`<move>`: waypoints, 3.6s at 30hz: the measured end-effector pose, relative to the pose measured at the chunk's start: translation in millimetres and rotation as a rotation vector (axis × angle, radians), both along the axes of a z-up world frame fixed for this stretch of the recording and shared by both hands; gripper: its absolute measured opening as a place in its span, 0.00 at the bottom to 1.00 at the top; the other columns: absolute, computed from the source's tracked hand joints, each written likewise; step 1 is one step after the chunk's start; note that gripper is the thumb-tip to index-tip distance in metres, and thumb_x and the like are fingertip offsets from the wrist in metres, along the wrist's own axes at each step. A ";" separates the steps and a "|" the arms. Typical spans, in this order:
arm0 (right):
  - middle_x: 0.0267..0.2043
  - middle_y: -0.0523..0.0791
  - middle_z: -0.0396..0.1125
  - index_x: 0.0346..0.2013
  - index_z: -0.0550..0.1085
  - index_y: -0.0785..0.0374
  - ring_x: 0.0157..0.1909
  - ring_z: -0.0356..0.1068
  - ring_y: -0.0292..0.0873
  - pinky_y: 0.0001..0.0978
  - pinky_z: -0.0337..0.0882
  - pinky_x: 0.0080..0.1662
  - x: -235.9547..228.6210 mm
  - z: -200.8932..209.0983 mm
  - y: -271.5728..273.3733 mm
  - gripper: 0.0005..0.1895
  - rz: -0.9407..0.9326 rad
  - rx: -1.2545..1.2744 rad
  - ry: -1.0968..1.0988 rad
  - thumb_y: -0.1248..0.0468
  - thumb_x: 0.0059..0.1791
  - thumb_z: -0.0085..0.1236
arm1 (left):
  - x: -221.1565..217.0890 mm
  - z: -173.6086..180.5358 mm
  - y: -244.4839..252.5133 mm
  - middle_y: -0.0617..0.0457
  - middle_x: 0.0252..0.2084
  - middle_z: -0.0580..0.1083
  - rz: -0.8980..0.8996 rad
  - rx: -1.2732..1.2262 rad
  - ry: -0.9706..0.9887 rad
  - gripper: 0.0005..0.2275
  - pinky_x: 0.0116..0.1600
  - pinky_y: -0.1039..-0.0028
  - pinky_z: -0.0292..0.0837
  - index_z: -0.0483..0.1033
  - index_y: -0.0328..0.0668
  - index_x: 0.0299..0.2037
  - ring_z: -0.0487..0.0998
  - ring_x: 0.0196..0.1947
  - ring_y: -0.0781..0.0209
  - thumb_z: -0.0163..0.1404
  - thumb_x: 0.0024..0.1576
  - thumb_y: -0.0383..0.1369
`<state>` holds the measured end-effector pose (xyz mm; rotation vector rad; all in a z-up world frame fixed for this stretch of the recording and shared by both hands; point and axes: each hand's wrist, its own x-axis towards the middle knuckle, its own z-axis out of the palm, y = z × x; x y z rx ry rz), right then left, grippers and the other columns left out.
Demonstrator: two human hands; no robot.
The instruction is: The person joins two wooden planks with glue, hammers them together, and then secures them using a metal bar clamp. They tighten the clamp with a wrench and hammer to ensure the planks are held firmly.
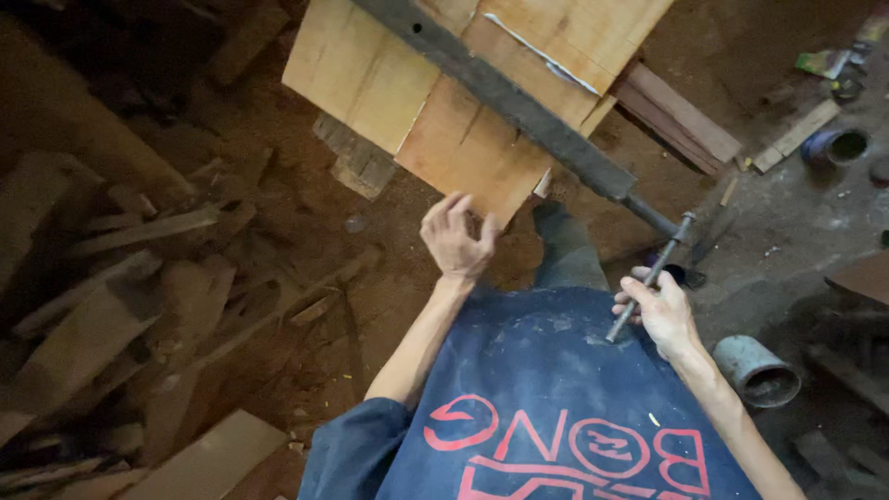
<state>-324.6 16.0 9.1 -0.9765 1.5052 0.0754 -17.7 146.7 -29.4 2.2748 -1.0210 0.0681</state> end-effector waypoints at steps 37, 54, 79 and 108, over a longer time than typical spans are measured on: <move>0.34 0.48 0.70 0.49 0.76 0.69 0.33 0.71 0.43 0.33 0.70 0.40 45.7 68.0 66.8 0.14 -0.012 -0.969 0.256 0.63 0.52 0.64 | -4.9 3.3 -130.5 0.46 0.74 0.55 -0.535 0.086 -0.113 0.38 0.75 0.36 0.39 0.59 0.63 0.70 0.50 0.76 0.42 0.64 0.48 0.41; 0.23 0.48 0.64 0.29 0.72 0.69 0.24 0.66 0.43 0.33 0.67 0.33 41.4 88.8 -33.1 0.17 0.067 -1.272 0.068 0.66 0.62 0.59 | -8.6 15.5 -133.7 0.51 0.76 0.55 -0.504 0.189 -0.074 0.36 0.77 0.35 0.37 0.62 0.62 0.70 0.48 0.79 0.43 0.62 0.48 0.37; 0.25 0.48 0.64 0.43 0.74 0.69 0.26 0.64 0.38 0.29 0.62 0.32 38.7 104.7 21.1 0.10 0.017 -1.277 -0.072 0.64 0.62 0.52 | -9.3 -22.1 -107.4 0.47 0.77 0.51 -0.474 0.049 -0.154 0.33 0.78 0.36 0.41 0.57 0.61 0.73 0.47 0.77 0.37 0.58 0.57 0.45; 0.29 0.42 0.57 0.32 0.64 0.59 0.34 0.60 0.43 0.39 0.62 0.34 0.8 -212.6 -133.5 0.23 -0.624 -0.167 -0.582 0.52 0.67 0.51 | 16.6 -8.8 -138.2 0.48 0.64 0.59 -0.704 0.274 -0.154 0.46 0.73 0.33 0.35 0.60 0.59 0.66 0.50 0.74 0.41 0.68 0.33 0.47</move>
